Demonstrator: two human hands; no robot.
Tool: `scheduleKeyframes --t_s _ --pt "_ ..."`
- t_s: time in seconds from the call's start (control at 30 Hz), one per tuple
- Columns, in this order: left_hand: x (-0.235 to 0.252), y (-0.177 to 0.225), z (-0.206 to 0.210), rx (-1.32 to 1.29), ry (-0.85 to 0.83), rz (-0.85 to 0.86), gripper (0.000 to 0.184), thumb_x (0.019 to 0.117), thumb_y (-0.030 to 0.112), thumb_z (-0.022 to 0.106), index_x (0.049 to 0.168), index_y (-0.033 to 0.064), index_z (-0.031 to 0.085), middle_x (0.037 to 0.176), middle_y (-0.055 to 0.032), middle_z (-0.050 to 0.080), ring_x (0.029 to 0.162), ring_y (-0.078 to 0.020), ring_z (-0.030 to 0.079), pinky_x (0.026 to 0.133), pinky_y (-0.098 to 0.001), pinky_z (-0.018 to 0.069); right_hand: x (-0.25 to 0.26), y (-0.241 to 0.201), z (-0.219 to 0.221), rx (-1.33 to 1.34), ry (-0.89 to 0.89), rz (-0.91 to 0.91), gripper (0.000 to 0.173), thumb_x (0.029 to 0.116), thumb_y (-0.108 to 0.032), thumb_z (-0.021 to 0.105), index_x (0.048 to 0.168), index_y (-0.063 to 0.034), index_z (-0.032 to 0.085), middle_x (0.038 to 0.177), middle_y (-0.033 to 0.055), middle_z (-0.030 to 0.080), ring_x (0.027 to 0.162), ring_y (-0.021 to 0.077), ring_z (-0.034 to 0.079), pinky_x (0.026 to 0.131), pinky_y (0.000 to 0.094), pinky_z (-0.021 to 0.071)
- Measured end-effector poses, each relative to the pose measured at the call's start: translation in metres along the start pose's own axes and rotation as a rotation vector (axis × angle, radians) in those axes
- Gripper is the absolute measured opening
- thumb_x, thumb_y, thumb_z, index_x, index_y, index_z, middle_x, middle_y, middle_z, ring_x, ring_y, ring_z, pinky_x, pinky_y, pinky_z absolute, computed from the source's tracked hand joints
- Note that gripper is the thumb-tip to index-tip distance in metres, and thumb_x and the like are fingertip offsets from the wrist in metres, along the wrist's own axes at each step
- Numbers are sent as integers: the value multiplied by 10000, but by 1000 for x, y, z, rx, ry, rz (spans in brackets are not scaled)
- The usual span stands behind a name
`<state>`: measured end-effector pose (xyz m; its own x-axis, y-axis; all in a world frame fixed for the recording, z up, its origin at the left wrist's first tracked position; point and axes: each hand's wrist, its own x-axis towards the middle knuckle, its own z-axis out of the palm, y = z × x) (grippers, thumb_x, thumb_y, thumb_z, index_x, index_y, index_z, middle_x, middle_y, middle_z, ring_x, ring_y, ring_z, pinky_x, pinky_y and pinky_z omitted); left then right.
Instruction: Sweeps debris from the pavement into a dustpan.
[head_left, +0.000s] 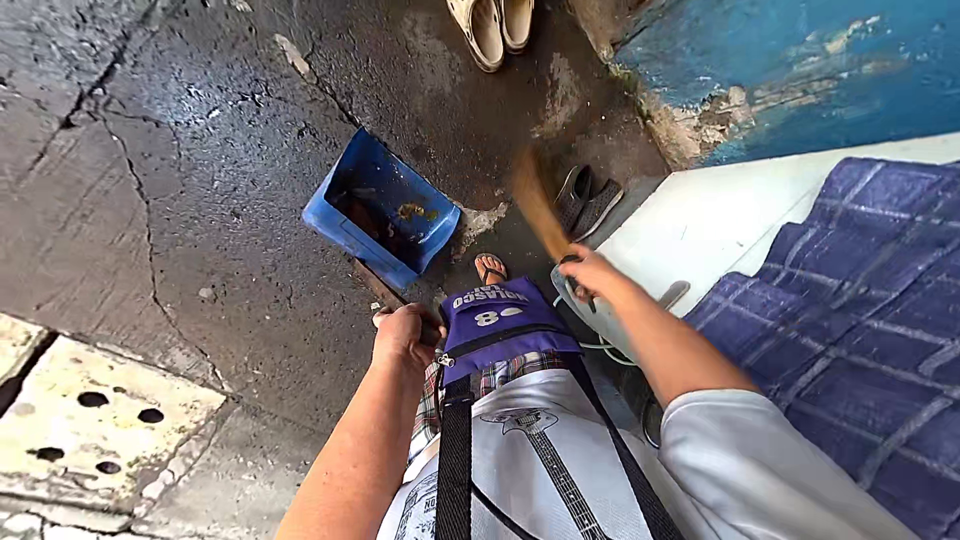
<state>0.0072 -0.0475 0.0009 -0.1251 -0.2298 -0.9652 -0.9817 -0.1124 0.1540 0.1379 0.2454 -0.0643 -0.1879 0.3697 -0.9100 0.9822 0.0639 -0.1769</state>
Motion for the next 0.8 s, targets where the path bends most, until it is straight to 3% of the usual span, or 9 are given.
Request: scheduleKeyframes --t_s 0.17,0.3,0.4,0.5,0.53,0.57,0.6,0.63,0.8 --pt "21 11 -80 -6 -80 -9 191 945 14 506 1120 69 454 667 -62 506 435 -119 494 380 -253 466 -105 81 57 11 -157 -90 677 1002 -345 665 1600 -259 359 1253 200 648 792 298 689 670 494 599" --pt "38 33 -155 -79 -160 -82 51 957 55 451 1003 76 460 666 -49 521 431 -67 499 371 -180 453 -195 138 95 260 -13 -4 661 1021 -273 630 1604 -137 349 1430 188 573 1127 271 673 926 470 579" --pt "38 37 -184 -83 -179 -73 67 949 39 426 994 72 464 642 -41 501 422 -61 491 367 -174 440 -209 144 131 619 103 189 607 1075 -284 532 1612 -132 293 1285 212 596 853 277 680 686 450 599" --pt "37 35 -198 -13 -167 7 110 934 6 419 1009 75 462 617 -40 485 413 -72 486 361 -188 436 -157 130 149 757 80 334 484 1074 -354 519 1514 -178 420 1040 180 621 673 266 631 550 410 556" --pt "38 34 -200 13 -148 29 106 936 6 424 1004 78 461 609 -39 481 409 -75 483 357 -190 433 -140 125 155 669 46 291 496 1059 -333 549 1514 -170 436 1064 166 641 714 247 653 585 395 570" --pt "38 35 -202 37 -128 45 101 939 7 427 1000 82 456 603 -39 474 405 -76 472 355 -193 423 -131 121 160 508 9 214 576 1034 -307 588 1562 -170 402 1212 157 648 884 234 687 733 408 594" --pt "40 35 -204 59 -108 60 114 934 -1 432 1005 87 453 598 -39 469 399 -76 462 351 -195 415 -131 117 162 333 -27 135 685 1011 -296 628 1613 -163 330 1419 156 590 1175 249 649 989 459 543" --pt "41 36 -206 83 -87 77 142 929 -9 441 1032 89 455 601 -39 467 395 -78 454 346 -201 412 -139 117 160 183 -42 57 748 996 -306 647 1633 -155 285 1491 174 540 1308 289 584 1097 510 474" --pt "46 34 -198 157 -32 101 326 929 -18 489 1227 99 428 673 -56 486 422 -111 469 355 -247 429 -216 140 125 22 1 -117 711 988 -311 677 1611 -194 356 1468 173 561 1260 290 616 1056 512 505"
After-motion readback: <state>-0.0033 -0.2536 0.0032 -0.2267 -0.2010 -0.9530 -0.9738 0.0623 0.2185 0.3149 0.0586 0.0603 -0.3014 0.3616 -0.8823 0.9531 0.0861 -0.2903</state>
